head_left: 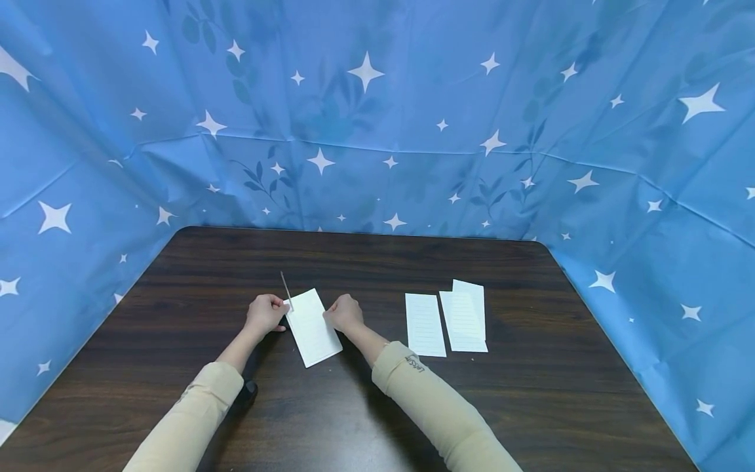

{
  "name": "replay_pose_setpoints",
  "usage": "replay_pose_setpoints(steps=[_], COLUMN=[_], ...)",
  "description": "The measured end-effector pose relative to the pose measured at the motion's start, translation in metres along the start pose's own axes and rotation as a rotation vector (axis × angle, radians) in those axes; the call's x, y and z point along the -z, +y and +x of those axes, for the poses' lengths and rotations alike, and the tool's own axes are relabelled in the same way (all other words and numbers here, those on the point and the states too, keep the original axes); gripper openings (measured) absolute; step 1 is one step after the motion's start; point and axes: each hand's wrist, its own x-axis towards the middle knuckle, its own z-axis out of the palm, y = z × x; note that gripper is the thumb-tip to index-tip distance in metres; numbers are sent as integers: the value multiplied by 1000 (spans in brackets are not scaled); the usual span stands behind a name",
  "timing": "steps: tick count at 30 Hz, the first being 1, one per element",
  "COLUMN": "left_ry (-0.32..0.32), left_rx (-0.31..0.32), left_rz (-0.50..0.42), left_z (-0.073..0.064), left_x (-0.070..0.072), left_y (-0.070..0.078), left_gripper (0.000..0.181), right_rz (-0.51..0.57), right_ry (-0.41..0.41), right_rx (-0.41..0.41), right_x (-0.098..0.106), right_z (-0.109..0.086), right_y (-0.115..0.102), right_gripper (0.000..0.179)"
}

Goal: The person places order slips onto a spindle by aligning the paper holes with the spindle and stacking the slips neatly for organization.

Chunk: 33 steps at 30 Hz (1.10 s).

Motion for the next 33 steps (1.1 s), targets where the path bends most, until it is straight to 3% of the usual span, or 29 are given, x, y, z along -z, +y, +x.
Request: replay_pose_setpoints(steps=[9,14,17,20,24,27,33], left_ry=[-13,-4,-28,-78,-140,-162,-174], left_rx=[-66,-113,-76,9,93,117,122], left_rz=[185,232,171,87,17,-5,-11], left_z=[0,0,1,1,4,6,4], left_x=[0,-1,-1,-1,-1,0,2], left_y=[3,5,4,4,5,6,6], left_gripper=[15,13,12,17,26,26,24], right_rz=[-22,-34,-39,-50,-43,-10,90], right_ry=[-52,-51,-48,-53,-41,-37,-86], right_rx=[15,34,38,31,43,68,91], right_x=[0,0,-1,0,2,3,4], right_z=[1,1,1,1,0,0,1], right_y=[3,4,4,4,5,6,12], right_gripper=[34,49,52,49,32,14,14])
